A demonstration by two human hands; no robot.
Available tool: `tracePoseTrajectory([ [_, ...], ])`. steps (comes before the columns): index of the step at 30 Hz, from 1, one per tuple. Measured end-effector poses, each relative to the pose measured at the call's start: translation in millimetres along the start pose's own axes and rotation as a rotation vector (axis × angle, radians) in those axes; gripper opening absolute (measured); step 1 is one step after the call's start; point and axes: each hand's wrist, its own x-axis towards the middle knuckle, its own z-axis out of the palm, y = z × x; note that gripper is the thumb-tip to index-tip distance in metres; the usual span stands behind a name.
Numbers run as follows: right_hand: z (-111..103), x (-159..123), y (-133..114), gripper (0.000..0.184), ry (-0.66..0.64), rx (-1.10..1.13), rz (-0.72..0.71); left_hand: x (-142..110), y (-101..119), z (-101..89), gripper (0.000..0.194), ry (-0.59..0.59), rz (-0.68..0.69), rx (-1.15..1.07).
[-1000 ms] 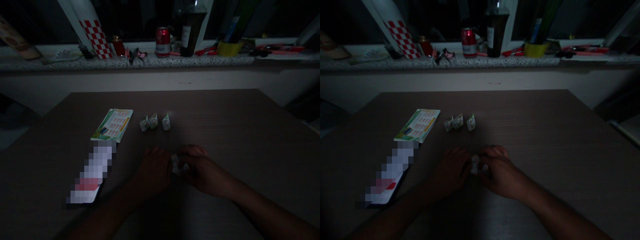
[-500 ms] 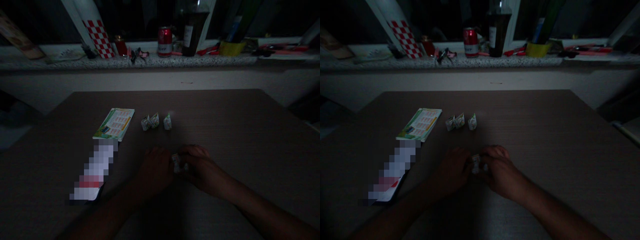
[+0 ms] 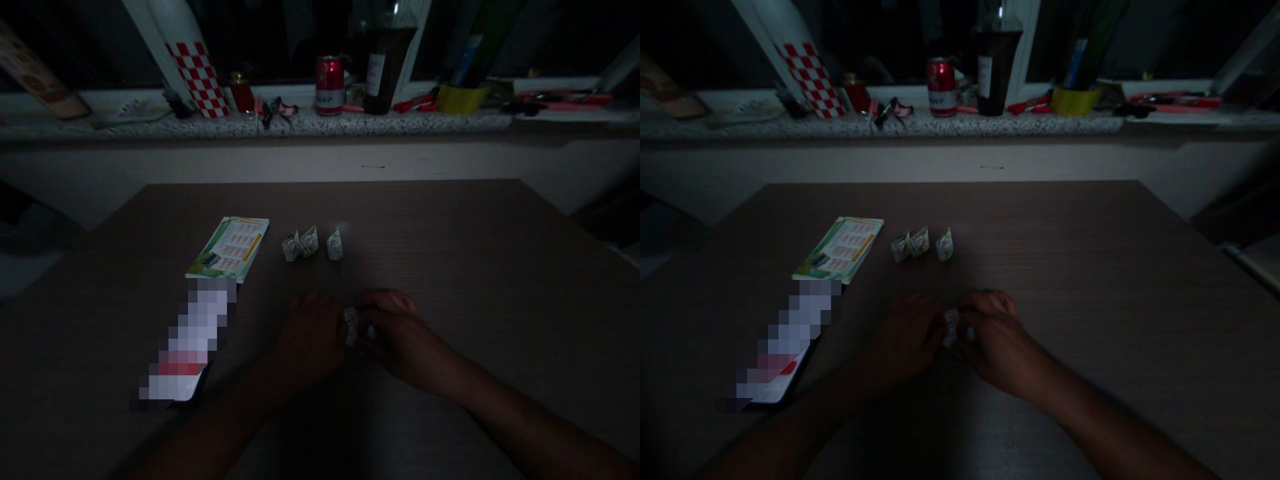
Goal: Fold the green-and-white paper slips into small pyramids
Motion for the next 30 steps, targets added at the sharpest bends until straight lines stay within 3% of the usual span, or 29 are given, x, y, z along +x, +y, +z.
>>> tracePoseTrajectory([
  [5,1.5,-0.9,1.0,0.015,0.017,-0.009,-0.019,0.2,0.9,-0.4,0.012,-0.008,-0.006,-0.006],
  [11,2.0,-0.3,2.4,0.035,0.028,-0.003,-0.036,1.0,1.1,0.8,0.012,-0.006,-0.01,0.001],
  [30,4.2,-0.4,7.3,0.04,0.055,0.004,-0.066,-1.4,-0.2,0.1,0.018,0.007,0.005,-0.01],
])
